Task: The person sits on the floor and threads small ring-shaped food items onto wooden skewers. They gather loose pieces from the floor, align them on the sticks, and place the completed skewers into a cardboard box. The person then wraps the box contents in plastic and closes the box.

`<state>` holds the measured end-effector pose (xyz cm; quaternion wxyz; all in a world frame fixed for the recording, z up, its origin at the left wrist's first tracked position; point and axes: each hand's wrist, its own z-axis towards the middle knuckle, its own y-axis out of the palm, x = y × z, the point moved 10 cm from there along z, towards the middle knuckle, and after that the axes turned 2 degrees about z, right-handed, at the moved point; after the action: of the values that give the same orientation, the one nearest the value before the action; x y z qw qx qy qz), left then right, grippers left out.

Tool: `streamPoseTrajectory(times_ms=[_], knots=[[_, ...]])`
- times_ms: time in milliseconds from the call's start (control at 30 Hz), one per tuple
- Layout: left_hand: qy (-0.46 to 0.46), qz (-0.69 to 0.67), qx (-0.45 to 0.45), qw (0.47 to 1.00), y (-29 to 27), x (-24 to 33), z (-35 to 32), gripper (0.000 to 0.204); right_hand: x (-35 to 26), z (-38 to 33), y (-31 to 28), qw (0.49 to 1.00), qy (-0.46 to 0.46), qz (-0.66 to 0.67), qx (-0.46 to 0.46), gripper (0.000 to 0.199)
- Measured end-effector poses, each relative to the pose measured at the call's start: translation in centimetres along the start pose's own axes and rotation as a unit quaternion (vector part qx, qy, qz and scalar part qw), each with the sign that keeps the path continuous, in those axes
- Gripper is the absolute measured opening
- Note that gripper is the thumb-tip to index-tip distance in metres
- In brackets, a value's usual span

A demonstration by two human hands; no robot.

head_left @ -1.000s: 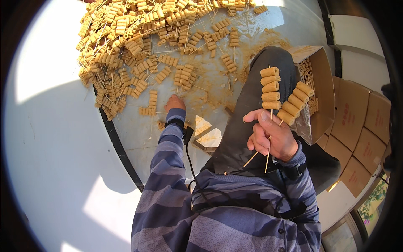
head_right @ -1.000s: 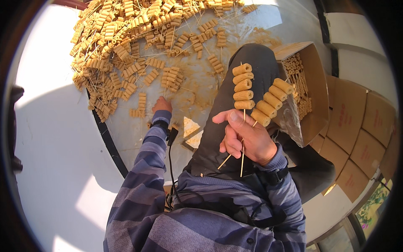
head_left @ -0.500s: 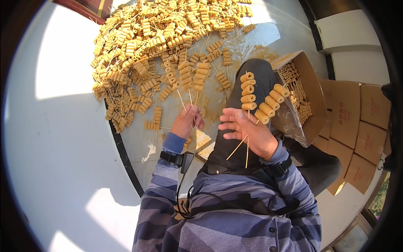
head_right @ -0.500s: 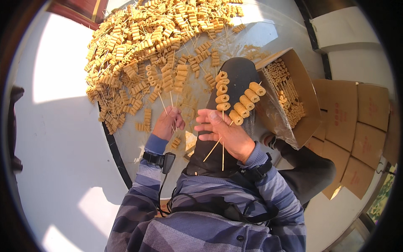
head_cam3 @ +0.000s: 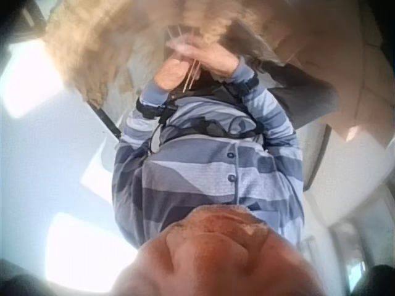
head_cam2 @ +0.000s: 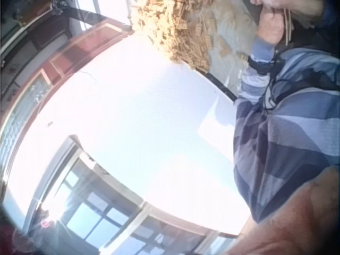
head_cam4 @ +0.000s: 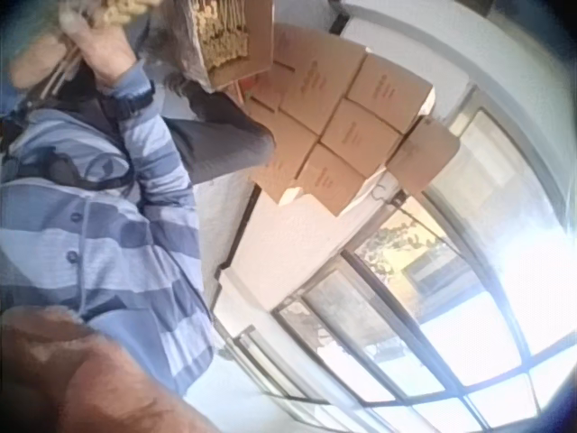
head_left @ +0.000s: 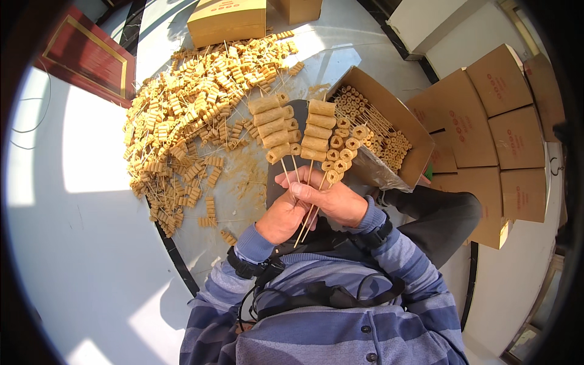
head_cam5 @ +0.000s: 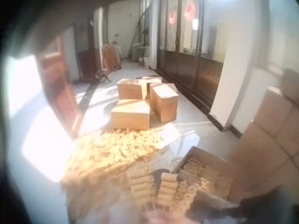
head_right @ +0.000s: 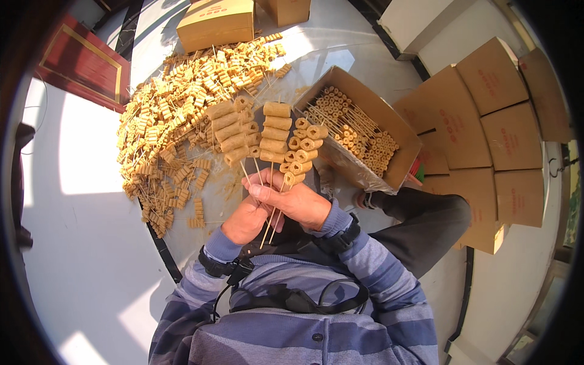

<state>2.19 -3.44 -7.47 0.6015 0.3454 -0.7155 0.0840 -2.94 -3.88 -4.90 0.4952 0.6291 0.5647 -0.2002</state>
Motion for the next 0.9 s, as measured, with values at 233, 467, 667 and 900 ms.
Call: streamPoseTrajectory(times_ms=[233, 467, 667, 900], knots=[[0.019, 0.205, -0.052, 0.977, 4.7, 2.0, 1.8, 0.024, -3.2, -4.1, -2.7, 0.997, -0.072, -0.019, 0.028, 0.031], [-0.16, 0.102, -0.163, 0.968, 3.5, 2.9, 1.4, 0.062, -4.3, -7.5, -5.7, 0.988, -0.133, 0.066, 0.034, 0.031], [0.16, -0.196, -0.013, 0.967, 2.6, 10.8, 4.9, 0.105, -1.6, -10.0, -6.9, 0.993, -0.029, 0.097, 0.053, 0.036], [0.196, -0.268, -0.042, 0.942, 6.0, 11.5, 7.5, 0.121, -1.2, -11.4, -6.1, 0.983, -0.052, 0.173, -0.021, 0.037]])
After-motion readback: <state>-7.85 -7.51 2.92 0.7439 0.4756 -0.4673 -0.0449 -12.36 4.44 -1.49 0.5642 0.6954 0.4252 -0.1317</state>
